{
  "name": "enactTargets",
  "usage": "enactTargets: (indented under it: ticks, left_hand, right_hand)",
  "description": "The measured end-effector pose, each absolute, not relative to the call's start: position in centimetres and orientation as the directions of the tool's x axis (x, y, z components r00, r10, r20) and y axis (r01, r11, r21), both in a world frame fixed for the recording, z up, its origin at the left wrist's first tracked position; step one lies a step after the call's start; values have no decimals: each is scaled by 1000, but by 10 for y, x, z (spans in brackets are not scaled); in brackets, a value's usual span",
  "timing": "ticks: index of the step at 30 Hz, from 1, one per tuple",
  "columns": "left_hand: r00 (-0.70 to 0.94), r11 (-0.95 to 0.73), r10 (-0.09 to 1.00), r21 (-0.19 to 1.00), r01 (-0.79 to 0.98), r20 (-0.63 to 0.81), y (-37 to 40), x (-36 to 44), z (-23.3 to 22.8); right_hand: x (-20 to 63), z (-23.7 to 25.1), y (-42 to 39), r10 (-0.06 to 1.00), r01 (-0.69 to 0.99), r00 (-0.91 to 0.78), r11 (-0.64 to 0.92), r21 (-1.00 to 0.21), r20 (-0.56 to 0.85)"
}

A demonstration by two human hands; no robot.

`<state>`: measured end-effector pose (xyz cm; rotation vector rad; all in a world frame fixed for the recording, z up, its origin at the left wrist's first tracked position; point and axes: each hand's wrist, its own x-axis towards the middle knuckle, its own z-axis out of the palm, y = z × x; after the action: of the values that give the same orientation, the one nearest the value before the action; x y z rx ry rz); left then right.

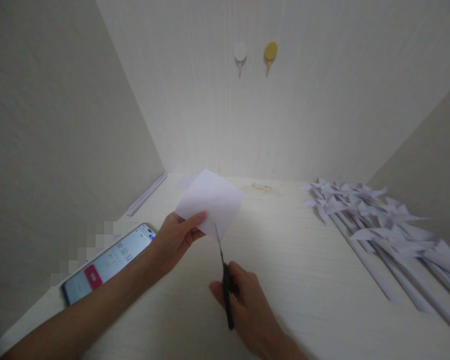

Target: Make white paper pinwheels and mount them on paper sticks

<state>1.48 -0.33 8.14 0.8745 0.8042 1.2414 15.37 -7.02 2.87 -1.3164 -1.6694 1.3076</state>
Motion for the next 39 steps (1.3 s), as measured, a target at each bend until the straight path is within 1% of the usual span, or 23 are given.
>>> enactTargets:
  ticks: [21, 26, 39]
  left_hand:
    - [155, 98, 987, 892, -442, -32, -5, 15, 84]
    - [152, 90, 988, 890, -447, -24, -5, 15, 84]
    - [151, 98, 988, 886, -454, -32, -6, 15, 86]
  right_hand:
    - [152, 29, -71, 961, 326, -262, 7, -945, -83]
    - [153, 29, -71, 962, 373, -259, 15, -928, -88]
    - [154, 27, -70, 964, 420, -257, 45, -907, -71]
